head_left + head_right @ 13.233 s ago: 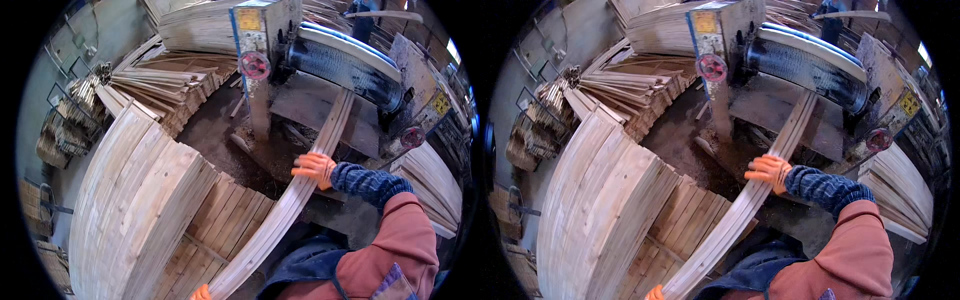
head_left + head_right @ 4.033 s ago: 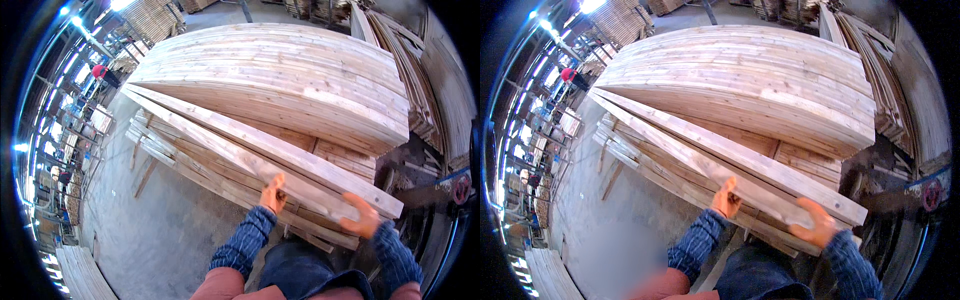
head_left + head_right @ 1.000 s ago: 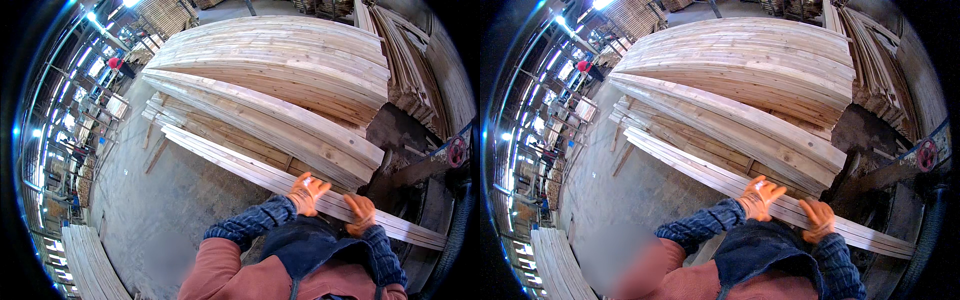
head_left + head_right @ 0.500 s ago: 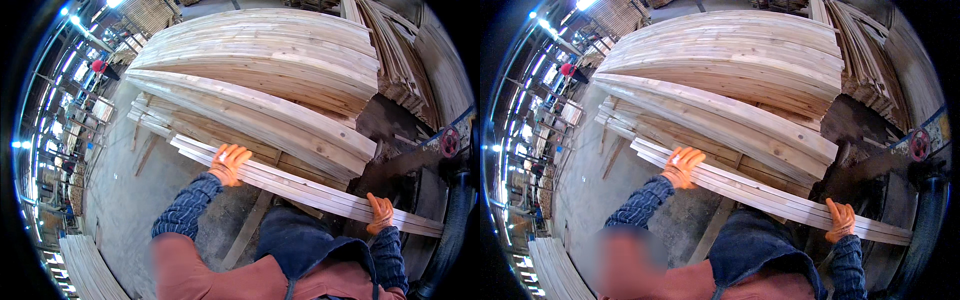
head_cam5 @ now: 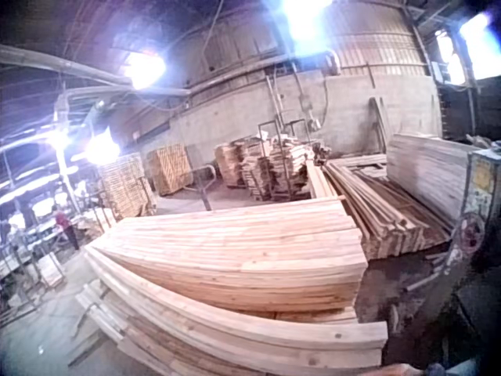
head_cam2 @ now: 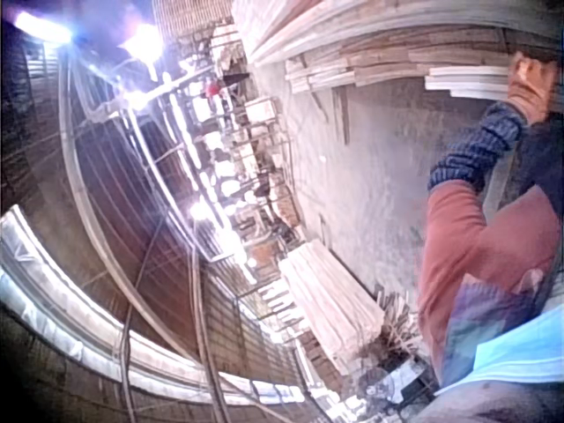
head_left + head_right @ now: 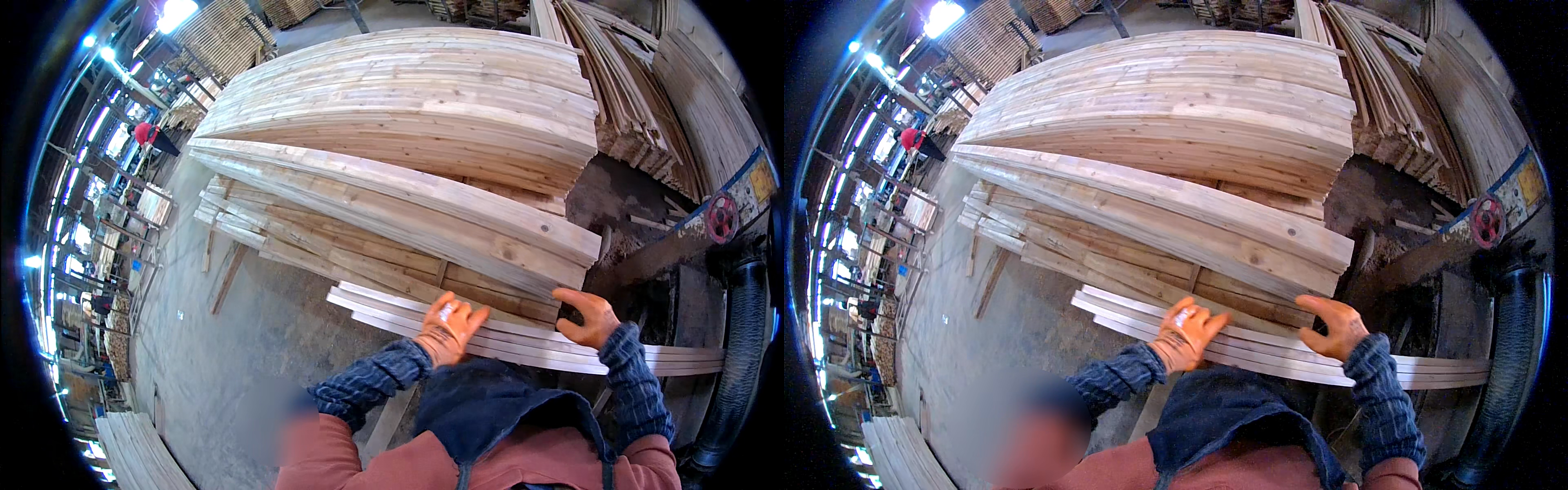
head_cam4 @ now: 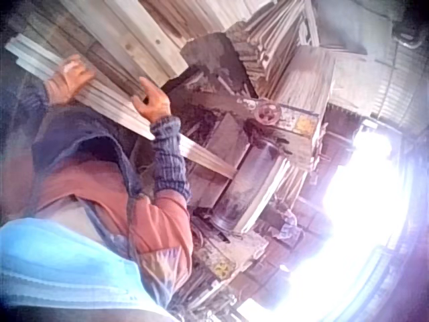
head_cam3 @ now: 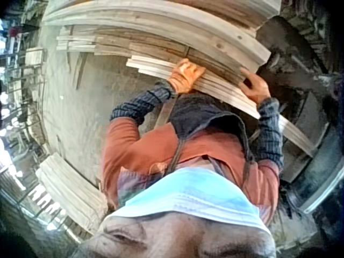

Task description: The person picks up wooden planks from a stack, turns them over, and feeds them into an industrial wood processing machine one at a time.

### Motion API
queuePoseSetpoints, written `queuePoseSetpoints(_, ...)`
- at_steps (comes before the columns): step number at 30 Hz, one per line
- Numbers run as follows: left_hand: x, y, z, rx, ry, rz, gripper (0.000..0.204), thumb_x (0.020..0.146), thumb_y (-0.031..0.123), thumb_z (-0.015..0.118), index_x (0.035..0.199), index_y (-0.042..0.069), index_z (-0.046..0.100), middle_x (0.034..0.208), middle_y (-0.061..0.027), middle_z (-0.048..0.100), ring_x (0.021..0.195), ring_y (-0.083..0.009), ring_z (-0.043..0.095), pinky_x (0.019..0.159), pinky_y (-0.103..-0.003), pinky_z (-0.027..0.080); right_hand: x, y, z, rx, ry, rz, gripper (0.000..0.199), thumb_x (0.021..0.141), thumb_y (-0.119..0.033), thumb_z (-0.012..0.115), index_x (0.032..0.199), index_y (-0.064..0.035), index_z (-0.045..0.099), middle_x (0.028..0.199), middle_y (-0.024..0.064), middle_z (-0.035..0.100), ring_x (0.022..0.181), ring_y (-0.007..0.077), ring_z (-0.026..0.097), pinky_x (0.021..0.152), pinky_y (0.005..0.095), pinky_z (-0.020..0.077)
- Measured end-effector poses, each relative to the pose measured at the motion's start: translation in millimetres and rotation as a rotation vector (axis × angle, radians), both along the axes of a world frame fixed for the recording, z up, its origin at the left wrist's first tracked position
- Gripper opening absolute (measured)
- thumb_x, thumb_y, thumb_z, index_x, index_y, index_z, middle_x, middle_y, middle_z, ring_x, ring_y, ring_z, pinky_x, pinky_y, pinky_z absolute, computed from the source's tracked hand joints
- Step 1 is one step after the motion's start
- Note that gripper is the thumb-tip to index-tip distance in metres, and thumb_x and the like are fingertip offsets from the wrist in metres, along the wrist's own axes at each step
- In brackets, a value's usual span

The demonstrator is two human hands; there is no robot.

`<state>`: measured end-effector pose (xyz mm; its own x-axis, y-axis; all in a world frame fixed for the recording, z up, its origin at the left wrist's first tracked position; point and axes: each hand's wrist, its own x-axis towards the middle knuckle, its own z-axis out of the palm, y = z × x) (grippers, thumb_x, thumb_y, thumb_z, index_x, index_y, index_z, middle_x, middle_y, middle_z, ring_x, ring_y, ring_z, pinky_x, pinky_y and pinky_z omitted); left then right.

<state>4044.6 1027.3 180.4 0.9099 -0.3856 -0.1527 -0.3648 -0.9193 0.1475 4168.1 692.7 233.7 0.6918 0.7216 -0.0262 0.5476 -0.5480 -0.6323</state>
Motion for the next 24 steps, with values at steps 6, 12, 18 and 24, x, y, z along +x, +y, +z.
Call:
queuePoseSetpoints(6, -0.2, 25.6, 27.5, -0.067, 0.059, -0.078, 0.112, 0.064, 0.053, 0.09, 0.158, 0.013, 0.042, 0.138, -0.0108, 0.061, 0.13, -0.0288, 0.058, 0.122, -0.054, 0.03, 33.9, 63.5, 10.3, -0.044, 0.024, 0.157, 0.054, 0.09, -0.029, 0.072, 0.138, -0.0076, 0.061, 0.134, 0.0229, 0.068, 0.122, 0.0403, 0.066, 0.107, 0.0453, 0.0533)
queuePoseSetpoints(12, 15.5, 52.7, 28.6, -0.073, 0.326, -0.082, 0.106, 0.072, 0.057, 0.085, 0.156, 0.009, 0.043, 0.143, -0.0175, 0.06, 0.132, -0.0359, 0.057, 0.114, -0.052, 0.043, 79.8, 95.0, -5.0, -0.013, 0.004, 0.054, 0.059, 0.09, -0.032, 0.071, 0.142, -0.01, 0.058, 0.14, 0.023, 0.063, 0.128, 0.0421, 0.06, 0.113, 0.0471, 0.0474)
queuePoseSetpoints(18, 75.5, 56.7, -12.5, -1.108, 0.748, 0.127, 0.055, 0.093, 0.023, 0.074, 0.142, 0.004, 0.057, 0.117, -0.0126, 0.073, 0.106, -0.0211, 0.07, 0.094, -0.038, 0.057, 153.3, 152.8, -27.7, -0.157, -0.263, -0.17, 0.072, 0.087, -0.044, 0.073, 0.148, -0.013, 0.053, 0.148, 0.0202, 0.058, 0.135, 0.0424, 0.055, 0.117, 0.0477, 0.0423)
queuePoseSetpoints(24, 164.4, 157.3, -93.2, -1.807, 0.393, 0.861, 0.065, 0.097, 0.017, 0.074, 0.153, 0.006, 0.043, 0.13, -0.0143, 0.065, 0.115, -0.0264, 0.066, 0.096, -0.041, 0.056, 215.7, 173.9, -85.9, -0.512, 0.199, -0.28, 0.102, 0.078, -0.08, 0.064, 0.146, -0.0047, 0.06, 0.146, 0.0232, 0.061, 0.13, 0.0382, 0.062, 0.113, 0.0423, 0.047)
